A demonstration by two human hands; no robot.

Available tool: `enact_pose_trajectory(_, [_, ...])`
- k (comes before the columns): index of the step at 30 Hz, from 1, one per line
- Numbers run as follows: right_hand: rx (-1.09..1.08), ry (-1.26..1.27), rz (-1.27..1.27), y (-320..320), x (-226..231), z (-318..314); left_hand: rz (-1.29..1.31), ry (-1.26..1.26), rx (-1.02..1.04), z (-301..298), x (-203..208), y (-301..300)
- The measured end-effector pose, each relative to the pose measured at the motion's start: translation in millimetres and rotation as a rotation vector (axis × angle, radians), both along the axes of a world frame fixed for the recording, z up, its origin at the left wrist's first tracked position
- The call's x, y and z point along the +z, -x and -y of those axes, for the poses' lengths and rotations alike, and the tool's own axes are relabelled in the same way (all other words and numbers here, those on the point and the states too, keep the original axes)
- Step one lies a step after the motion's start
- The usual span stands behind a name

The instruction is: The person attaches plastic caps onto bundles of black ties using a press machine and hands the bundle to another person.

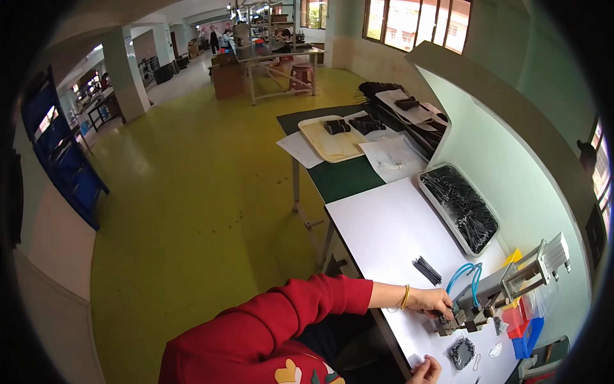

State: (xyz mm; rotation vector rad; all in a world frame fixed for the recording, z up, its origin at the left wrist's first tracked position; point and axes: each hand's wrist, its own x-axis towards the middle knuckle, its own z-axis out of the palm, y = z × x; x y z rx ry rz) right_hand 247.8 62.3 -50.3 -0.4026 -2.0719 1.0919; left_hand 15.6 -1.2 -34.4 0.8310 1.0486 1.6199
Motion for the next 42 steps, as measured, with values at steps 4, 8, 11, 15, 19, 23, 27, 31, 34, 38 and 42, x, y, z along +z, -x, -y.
enact_pose_trajectory(4, [-0.304,-0.368,0.038,-32.8,8.0,-70.7,-0.100,0.048,0.012,4.2,17.8,-13.9])
enact_pose_trajectory(8, [-0.176,-0.441,0.252,-13.9,0.7,-105.9,-0.026,0.130,0.059,10.2,13.6,7.8])
enact_pose_trajectory(11, [-0.223,-0.292,0.198,-4.8,10.5,-102.9,-0.099,0.155,0.126,13.2,17.6,17.5])
enact_pose_trajectory(15, [-0.300,-0.193,0.157,-17.9,22.8,-115.7,-0.041,0.137,0.054,-6.9,11.0,13.2])
enact_pose_trajectory(19, [-0.221,-0.261,0.286,-19.1,37.0,-111.6,-0.012,0.142,0.013,-5.2,10.6,0.8])
enact_pose_trajectory(23, [-0.168,-0.181,0.210,-19.1,23.2,-124.9,-0.039,0.201,-0.030,-5.8,13.4,2.7])
enact_pose_trajectory(27, [-0.168,-0.155,0.210,-8.4,23.9,-121.2,-0.067,0.262,-0.053,-0.2,13.4,12.5])
enact_pose_trajectory(31, [-0.180,-0.103,0.134,-10.6,26.0,-125.3,-0.042,0.273,-0.025,-0.2,16.9,16.8])
enact_pose_trajectory(34, [-0.183,0.106,-0.002,-6.4,27.1,-114.3,-0.037,0.260,0.038,-5.2,13.3,11.0])
enact_pose_trajectory(38, [0.000,0.464,-0.067,26.7,47.4,-77.4,-0.033,0.238,0.111,-9.8,11.2,1.3])
enact_pose_trajectory(42, [0.122,0.601,-0.116,65.3,41.0,-52.7,0.020,0.260,0.070,-10.9,13.8,0.7])
